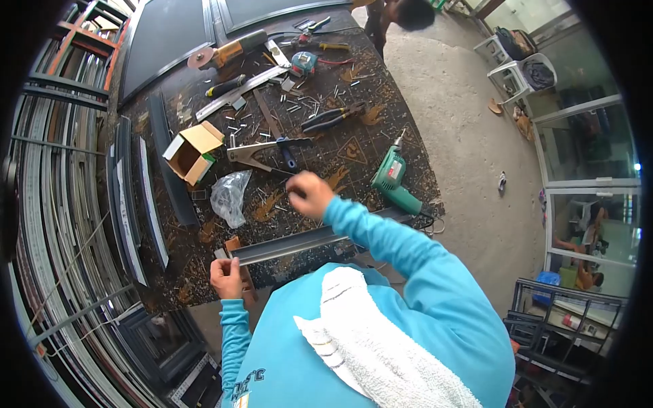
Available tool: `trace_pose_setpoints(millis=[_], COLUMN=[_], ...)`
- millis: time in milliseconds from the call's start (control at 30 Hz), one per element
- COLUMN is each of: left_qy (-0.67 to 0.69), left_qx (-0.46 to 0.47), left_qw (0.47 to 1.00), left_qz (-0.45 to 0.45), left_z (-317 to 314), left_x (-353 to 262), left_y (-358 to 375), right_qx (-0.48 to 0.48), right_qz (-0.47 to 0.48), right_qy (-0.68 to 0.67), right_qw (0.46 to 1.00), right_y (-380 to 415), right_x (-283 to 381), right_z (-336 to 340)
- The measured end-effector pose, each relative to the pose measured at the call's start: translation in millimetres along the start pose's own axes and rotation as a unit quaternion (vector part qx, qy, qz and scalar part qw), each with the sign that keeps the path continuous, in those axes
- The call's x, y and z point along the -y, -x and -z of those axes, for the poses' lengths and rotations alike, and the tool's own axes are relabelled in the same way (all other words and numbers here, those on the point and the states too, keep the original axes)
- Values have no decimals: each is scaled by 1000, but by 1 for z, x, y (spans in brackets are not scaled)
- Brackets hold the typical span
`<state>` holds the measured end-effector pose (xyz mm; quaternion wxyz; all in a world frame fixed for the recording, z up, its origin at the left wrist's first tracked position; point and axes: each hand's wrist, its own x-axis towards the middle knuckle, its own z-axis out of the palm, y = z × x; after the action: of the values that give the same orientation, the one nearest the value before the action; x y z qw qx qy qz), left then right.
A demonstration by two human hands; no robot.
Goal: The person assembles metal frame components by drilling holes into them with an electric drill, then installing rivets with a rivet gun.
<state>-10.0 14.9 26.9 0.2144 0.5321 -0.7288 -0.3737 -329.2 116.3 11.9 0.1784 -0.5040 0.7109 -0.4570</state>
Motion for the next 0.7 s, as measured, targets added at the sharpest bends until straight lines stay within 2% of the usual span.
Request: trace_pose_setpoints(millis=[33, 67, 133, 167, 233, 333, 400, 433, 467, 500, 533, 600, 667, 700], left_qy=[-14, -27, -47, -59, -87, -162, -181, -158, -137, -106, -75, -66, 7, -9], left_qx=[31, 63, 88, 99, 138, 191, 166, 115, 24, -31, -86, -114, -83, -97], left_qw=[999, 995, 973, 964, 947, 919, 933, 956, 974, 988, 993, 990, 985, 987], left_qz=[-39, -76, -208, -240, -277, -304, -263, -219, -181, -108, -37, 57, 152, 131], left_z=[-4, -10, -31, -37, -46, -53, -51, -50, -47, -40, -33, -25, -27, -29], left_x=[-14, -24, -26, -35, -48, -56, -56, -49, -40, -30, -17, 7, 18, 16], left_y=[6, 11, 14, 15, 14, 13, 12, 17, 24, 32, 38, 46, 49, 49], right_qx=[-41, -4, 53, 80, 124, 109, 104, 114, 122, 90, 62, 16, -27, -48], right_qz=[-54, -89, -49, -77, -115, -136, -134, -127, -123, -98, -159, -174, -206, -210], right_qy=[-21, 47, 222, 273, 312, 292, 288, 285, 282, 268, 217, 184, 79, 15], right_qw=[997, 995, 972, 956, 935, 940, 943, 943, 944, 954, 961, 967, 975, 976], right_y=[-21, -43, -69, -78, -90, -89, -91, -93, -92, -90, -89, -79, -73, -70], right_x=[-9, -15, -46, -50, -40, -54, -61, -69, -77, -80, -72, -79, -88, -89], right_z=[-2, 4, 2, -4, -11, -24, -27, -25, -22, -20, -17, -11, -10, -12])
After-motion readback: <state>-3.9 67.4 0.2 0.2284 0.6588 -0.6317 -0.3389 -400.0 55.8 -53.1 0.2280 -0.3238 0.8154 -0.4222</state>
